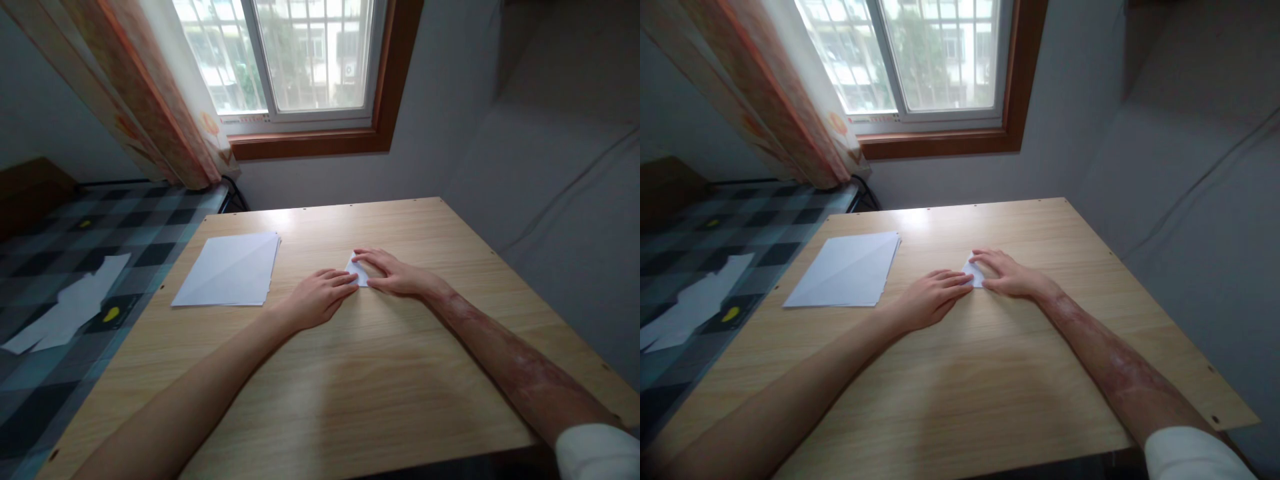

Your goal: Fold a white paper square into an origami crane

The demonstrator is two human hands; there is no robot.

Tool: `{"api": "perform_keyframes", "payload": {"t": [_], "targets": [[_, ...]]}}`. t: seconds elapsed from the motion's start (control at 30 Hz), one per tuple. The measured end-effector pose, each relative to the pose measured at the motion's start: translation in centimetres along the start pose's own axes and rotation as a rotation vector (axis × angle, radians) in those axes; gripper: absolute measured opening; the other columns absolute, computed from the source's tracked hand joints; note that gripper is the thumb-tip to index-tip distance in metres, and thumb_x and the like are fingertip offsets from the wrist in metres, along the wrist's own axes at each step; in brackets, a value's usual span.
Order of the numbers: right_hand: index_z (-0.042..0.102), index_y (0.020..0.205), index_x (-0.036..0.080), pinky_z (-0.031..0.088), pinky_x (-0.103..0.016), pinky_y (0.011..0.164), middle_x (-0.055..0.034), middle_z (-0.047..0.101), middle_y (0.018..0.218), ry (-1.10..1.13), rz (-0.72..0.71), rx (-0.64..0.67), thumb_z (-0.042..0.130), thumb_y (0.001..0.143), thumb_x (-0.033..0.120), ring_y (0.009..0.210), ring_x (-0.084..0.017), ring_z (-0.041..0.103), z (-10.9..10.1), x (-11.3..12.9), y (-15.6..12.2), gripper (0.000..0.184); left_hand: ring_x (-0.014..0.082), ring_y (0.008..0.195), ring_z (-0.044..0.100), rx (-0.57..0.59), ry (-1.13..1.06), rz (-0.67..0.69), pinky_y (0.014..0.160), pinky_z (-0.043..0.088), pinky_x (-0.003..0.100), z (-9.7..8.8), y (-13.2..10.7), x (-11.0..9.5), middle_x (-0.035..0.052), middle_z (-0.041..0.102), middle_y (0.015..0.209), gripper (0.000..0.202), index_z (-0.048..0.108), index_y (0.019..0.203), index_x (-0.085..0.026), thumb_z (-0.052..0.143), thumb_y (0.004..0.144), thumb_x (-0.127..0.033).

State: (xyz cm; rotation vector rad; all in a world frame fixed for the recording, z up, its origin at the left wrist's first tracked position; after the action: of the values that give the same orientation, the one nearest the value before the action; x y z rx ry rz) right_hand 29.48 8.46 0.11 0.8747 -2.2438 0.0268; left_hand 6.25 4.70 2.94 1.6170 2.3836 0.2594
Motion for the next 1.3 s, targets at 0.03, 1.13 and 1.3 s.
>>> {"api": "perform_keyframes", "payload": {"t": [0.03,1.13,1.3], "targets": [[0.06,0.158,0.032,0.035,-0.061,0.134,-0.0099,0.048,0.174,-0.014,-0.006,-0.019,0.075,0.097,0.03,0.162,-0.034,0.043,0.1,0.2,0.0,0.063,0.0263,0.142,0.068,-0.003,-0.017,0.0,0.124,0.052,0.049,-0.1,0.0,0.0,0.0061,0.066,0.16,0.039,0.071,0.145,-0.025,0.046,0.115,-0.024],[0.079,0.114,0.026,0.052,-0.047,0.1,-0.0089,0.075,0.108,-0.297,-0.136,-0.263,0.07,0.105,0.027,0.105,-0.028,0.066,0.5,3.8,0.3,0.013,0.025,0.099,0.072,-0.224,-0.289,-0.368,0.087,0.062,0.041,-0.9,-0.9,2.7,0.0097,0.074,0.124,0.027,0.064,0.122,-0.024,0.074,0.097,-0.033],[0.079,0.115,0.027,0.049,-0.051,0.108,-0.0085,0.077,0.113,-0.298,-0.177,-0.225,0.067,0.107,0.032,0.106,-0.028,0.067,0.7,4.4,0.4,0.015,0.0145,0.084,0.07,-0.318,-0.516,-0.409,0.076,0.063,0.033,-0.4,-1.5,3.8,0.0125,0.067,0.142,0.018,0.066,0.119,-0.022,0.064,0.101,-0.024]]}}
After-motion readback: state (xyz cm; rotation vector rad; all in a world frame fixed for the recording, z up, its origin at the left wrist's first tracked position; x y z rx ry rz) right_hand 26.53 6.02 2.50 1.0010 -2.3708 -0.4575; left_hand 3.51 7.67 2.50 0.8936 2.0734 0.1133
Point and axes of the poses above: each hand's wrist, its own y-axis towards the middle knuckle, its own z-axis out of the palm, x = y × z, the point moved 5 cm from there along y, towards the middle knuckle
